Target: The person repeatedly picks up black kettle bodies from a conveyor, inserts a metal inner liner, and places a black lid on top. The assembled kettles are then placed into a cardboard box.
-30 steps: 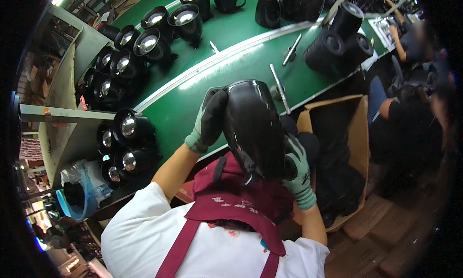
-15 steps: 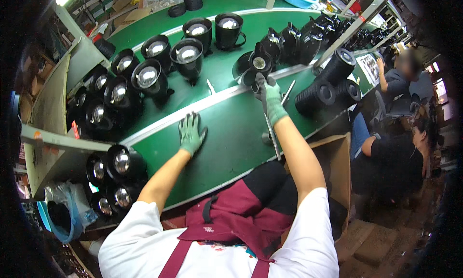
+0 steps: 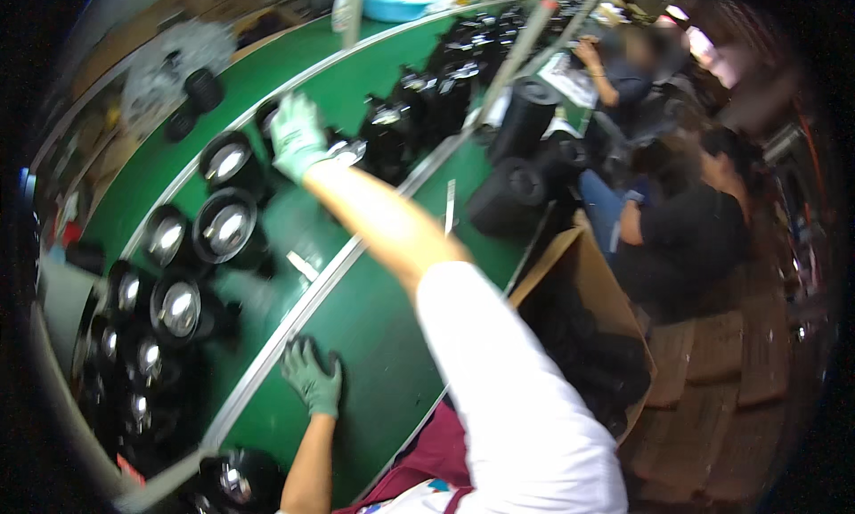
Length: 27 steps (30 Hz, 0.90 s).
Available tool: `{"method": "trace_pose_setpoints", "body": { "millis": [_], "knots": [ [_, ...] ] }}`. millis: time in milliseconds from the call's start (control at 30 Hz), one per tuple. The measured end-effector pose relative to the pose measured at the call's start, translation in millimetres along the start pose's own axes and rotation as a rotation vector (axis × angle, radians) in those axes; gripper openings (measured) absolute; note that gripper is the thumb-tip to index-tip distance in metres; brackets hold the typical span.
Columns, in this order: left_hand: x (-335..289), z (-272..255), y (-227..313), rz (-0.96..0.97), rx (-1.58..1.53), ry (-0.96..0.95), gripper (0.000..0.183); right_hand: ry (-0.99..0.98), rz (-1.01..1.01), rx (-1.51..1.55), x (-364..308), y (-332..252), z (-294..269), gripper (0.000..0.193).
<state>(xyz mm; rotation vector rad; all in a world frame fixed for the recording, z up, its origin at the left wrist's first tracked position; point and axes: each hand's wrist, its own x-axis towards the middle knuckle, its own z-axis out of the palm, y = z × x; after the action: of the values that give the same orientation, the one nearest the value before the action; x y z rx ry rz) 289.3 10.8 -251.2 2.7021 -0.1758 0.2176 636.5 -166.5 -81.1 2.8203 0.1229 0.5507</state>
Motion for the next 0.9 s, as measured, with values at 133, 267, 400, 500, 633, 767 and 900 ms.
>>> {"method": "trace_pose_setpoints", "body": {
  "millis": [133,267,400,500,633,767,900],
  "knots": [
    [4.1,7.3,5.1,0.072,0.005,0.010,0.063,-0.185,-0.070,0.042,31.5,0.2,83.7,0.059],
    [3.8,1.5,-9.4,0.005,0.018,0.001,0.063,-0.137,-0.035,-0.030,37.4,-28.1,46.0,0.031],
    [0.6,3.7,-8.8,0.038,0.004,0.013,0.061,0.099,0.114,0.134,18.4,16.2,-12.8,0.036],
    [-3.4,-1.6,-11.0,0.010,0.062,0.023,0.059,0.448,0.067,0.395,-21.0,52.4,-80.4,0.043],
    [-2.1,20.3,-15.6,0.142,-0.038,0.161,0.056,0.614,0.110,0.794,-152.7,90.7,-139.3,0.050],
    [25.0,36.1,-70.5,-0.205,-0.931,-0.023,0.042,0.099,0.279,1.545,-310.8,98.9,-202.1,0.052],
    [-30.6,-34.8,-2.6,0.013,-1.182,-0.529,0.038,-0.171,0.505,1.327,-454.4,122.0,-230.0,0.047]
  ]
}}
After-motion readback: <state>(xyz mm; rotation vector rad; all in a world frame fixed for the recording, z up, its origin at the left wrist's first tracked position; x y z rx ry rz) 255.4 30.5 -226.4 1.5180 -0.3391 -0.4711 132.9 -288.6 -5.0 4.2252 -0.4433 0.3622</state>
